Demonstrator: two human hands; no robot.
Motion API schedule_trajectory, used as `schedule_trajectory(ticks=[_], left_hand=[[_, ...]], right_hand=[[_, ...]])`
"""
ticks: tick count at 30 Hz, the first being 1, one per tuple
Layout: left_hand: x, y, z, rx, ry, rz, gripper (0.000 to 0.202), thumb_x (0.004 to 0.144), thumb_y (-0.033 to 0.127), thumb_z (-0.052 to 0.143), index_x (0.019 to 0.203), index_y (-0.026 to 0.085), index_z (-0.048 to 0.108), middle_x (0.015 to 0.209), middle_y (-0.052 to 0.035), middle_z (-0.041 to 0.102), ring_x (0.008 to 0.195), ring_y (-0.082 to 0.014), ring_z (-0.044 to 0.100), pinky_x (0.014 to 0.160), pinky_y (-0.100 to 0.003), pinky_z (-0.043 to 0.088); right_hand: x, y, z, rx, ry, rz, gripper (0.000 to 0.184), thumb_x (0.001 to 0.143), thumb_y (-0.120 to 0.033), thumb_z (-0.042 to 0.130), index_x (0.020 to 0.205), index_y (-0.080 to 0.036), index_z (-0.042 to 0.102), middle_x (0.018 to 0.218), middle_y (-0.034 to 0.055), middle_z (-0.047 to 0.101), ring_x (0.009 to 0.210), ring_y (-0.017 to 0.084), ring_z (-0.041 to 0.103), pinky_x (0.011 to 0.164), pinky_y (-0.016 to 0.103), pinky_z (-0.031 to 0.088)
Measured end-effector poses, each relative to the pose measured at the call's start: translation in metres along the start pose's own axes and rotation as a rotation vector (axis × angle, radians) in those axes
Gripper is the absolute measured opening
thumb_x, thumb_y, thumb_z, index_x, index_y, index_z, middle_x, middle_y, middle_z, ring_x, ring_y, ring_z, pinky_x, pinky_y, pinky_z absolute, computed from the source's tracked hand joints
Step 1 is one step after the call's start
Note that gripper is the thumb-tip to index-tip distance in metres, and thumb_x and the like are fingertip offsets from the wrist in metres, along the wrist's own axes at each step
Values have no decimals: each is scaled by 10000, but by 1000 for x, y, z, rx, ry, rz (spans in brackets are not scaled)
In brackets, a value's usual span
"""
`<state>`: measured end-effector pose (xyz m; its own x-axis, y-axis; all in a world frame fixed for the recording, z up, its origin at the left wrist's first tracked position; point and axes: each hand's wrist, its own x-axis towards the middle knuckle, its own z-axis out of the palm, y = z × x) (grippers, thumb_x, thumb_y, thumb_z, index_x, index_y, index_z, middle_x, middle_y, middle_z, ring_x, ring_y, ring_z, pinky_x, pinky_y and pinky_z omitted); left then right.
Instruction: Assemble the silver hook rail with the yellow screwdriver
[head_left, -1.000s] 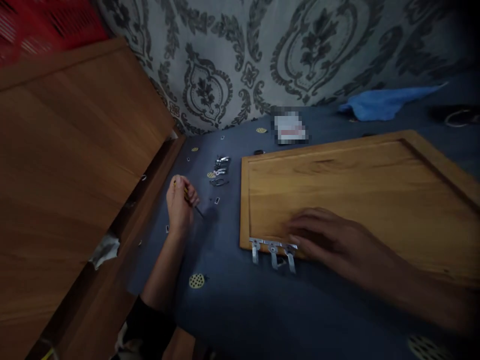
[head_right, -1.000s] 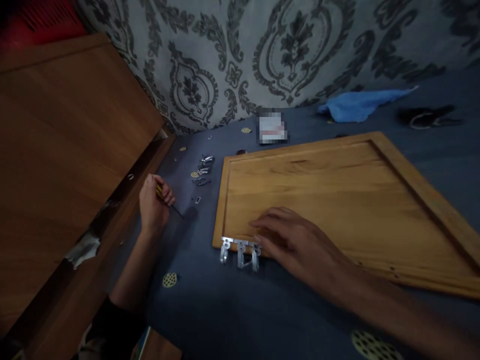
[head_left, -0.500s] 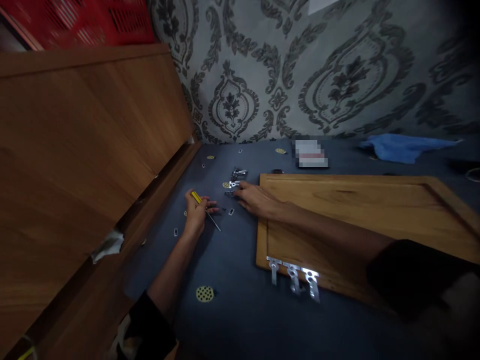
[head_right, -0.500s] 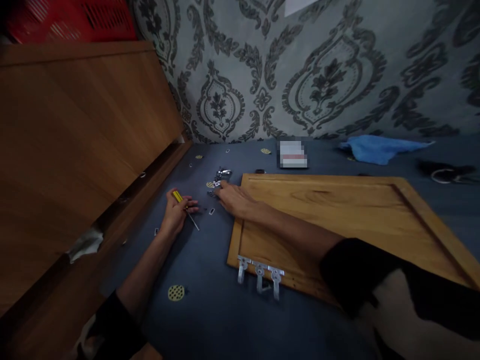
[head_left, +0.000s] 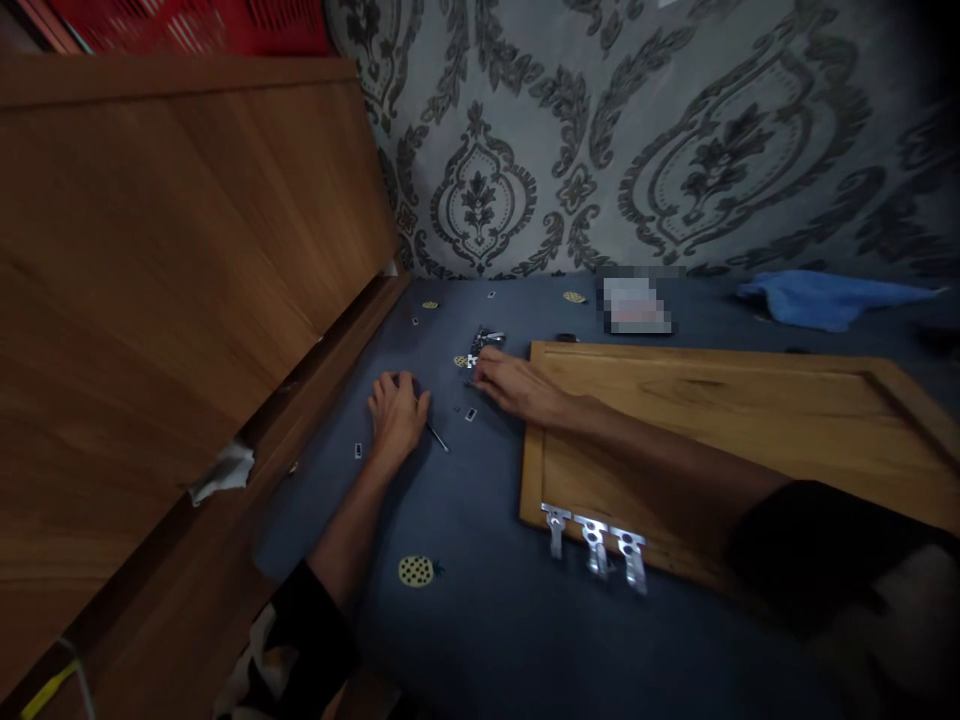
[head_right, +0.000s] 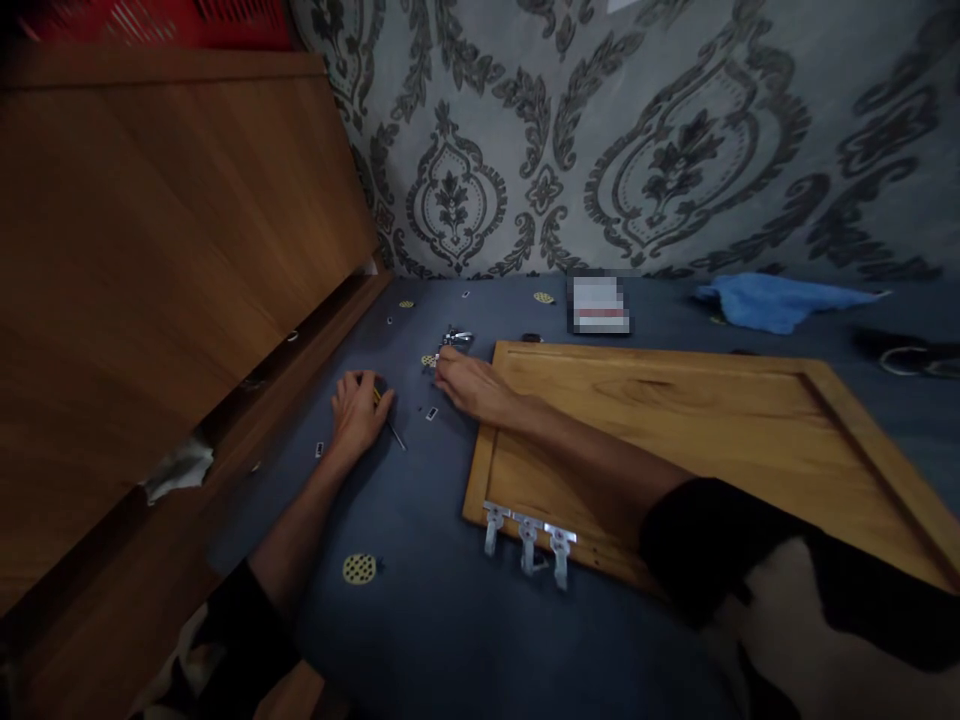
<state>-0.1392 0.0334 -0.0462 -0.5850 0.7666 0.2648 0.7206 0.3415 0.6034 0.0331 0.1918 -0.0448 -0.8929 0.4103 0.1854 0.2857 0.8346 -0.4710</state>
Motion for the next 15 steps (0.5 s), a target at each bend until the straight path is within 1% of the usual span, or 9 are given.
schedule_trajectory(ticks=[2,4,6,7,8,9,10,13,15], left_hand=[[-2,6,-3,-36,-7,64,405,1047,401,703,1379,176,647,1417,-129,650,1233,-284,680,1038,-516,610],[-5,15,-6,-118,-35,142,375,1047,402,699,1343,174,664,1405,-125,657,1253,-285,669,1067,-527,589],[-10,25,-6,-233,-86,217,279,1058,366,666,1264,180,697,1339,-115,696,1252,-274,660,1088,-495,557],[-13,30,-5,-296,-121,248,227,1061,342,639,1210,188,715,1281,-107,724,1224,-264,667,1072,-456,549],[-17,35,-4,-359,-161,272,197,1058,326,617,1150,195,731,1208,-98,750,1168,-253,681,1028,-410,549],[-21,40,-2,-420,-206,289,189,1047,325,606,1091,200,741,1127,-88,767,1092,-242,696,961,-367,549],[-25,45,0,-479,-253,299,193,1030,337,610,1036,200,745,1045,-78,772,1005,-230,703,885,-333,545],[-34,56,6,-629,-390,283,251,962,422,675,920,179,721,861,-50,740,800,-187,674,713,-275,502],[-38,62,8,-707,-476,245,319,944,484,697,895,169,700,807,-45,723,719,-162,645,634,-249,465]], right_hand=[[-8,-1,-1,102,55,15,432,1033,-431,707,1391,-197,647,1400,118,664,1181,271,691,981,504,618],[-21,-5,-4,211,88,25,441,1030,-432,712,1396,-196,642,1396,116,666,1174,270,694,973,502,622],[-39,-11,-6,319,108,29,401,1036,-434,702,1348,-186,663,1343,109,686,1129,255,704,949,480,626],[-50,-15,-8,369,121,31,355,1040,-438,691,1279,-176,687,1274,97,705,1077,237,709,922,455,626],[-60,-20,-10,417,136,34,294,1053,-434,649,1154,-166,718,1185,91,718,1020,220,709,902,425,616],[-70,-24,-11,461,154,40,295,1054,-443,619,1049,-168,725,1107,82,718,965,207,701,875,400,605],[-79,-29,-13,501,174,52,313,1041,-465,609,986,-177,720,1044,72,711,924,199,689,852,384,592],[-102,-44,-17,606,222,97,378,970,-566,642,887,-202,705,938,51,691,854,194,663,792,358,557],[-115,-52,-20,664,246,130,430,931,-632,661,855,-211,706,913,51,690,855,201,662,790,358,545]])
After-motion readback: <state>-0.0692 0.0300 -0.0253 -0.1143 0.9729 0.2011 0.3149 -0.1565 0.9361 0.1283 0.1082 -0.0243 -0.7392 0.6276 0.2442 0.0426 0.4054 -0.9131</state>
